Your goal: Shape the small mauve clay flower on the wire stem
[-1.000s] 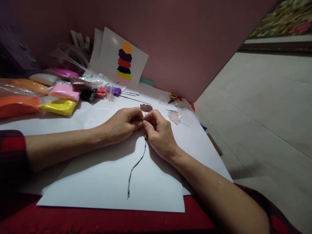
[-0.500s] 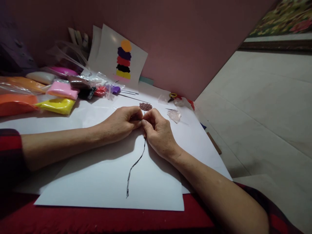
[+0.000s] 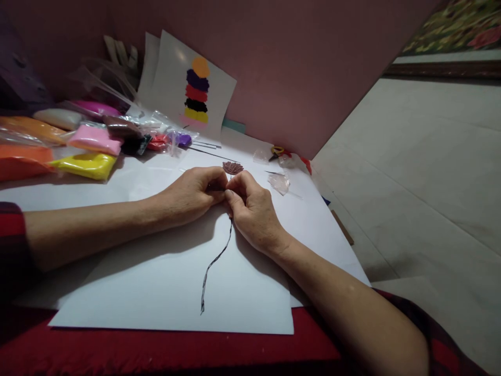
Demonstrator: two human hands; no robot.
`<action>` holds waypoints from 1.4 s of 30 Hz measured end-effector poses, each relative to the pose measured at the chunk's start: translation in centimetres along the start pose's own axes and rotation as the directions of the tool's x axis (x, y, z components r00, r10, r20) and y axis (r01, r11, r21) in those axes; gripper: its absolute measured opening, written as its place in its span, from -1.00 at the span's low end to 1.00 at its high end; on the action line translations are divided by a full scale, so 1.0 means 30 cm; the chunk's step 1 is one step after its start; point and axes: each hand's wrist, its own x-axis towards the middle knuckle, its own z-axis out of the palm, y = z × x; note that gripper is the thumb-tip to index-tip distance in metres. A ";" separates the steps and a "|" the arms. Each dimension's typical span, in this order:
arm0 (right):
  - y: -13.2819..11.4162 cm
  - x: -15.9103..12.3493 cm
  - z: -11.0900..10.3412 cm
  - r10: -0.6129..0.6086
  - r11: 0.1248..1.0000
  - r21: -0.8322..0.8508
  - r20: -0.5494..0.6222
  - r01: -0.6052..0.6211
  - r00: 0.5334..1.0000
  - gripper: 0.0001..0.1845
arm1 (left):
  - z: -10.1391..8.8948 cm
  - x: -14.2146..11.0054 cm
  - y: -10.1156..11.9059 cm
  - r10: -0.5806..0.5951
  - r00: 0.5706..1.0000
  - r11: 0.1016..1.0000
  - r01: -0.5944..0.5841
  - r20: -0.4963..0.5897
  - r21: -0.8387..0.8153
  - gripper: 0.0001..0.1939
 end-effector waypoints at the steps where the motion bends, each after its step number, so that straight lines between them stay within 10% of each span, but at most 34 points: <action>1: 0.001 0.000 0.000 -0.001 1.000 -0.001 0.002 0.001 1.000 -0.86 | 0.000 0.001 -0.002 0.006 1.000 1.000 -0.006 -0.002 0.000 -0.87; 42: 0.008 -0.004 0.005 0.027 0.992 0.120 0.005 -0.028 1.000 -0.88 | 0.004 0.001 -0.020 0.021 1.000 0.999 -0.021 -0.006 -0.024 -0.87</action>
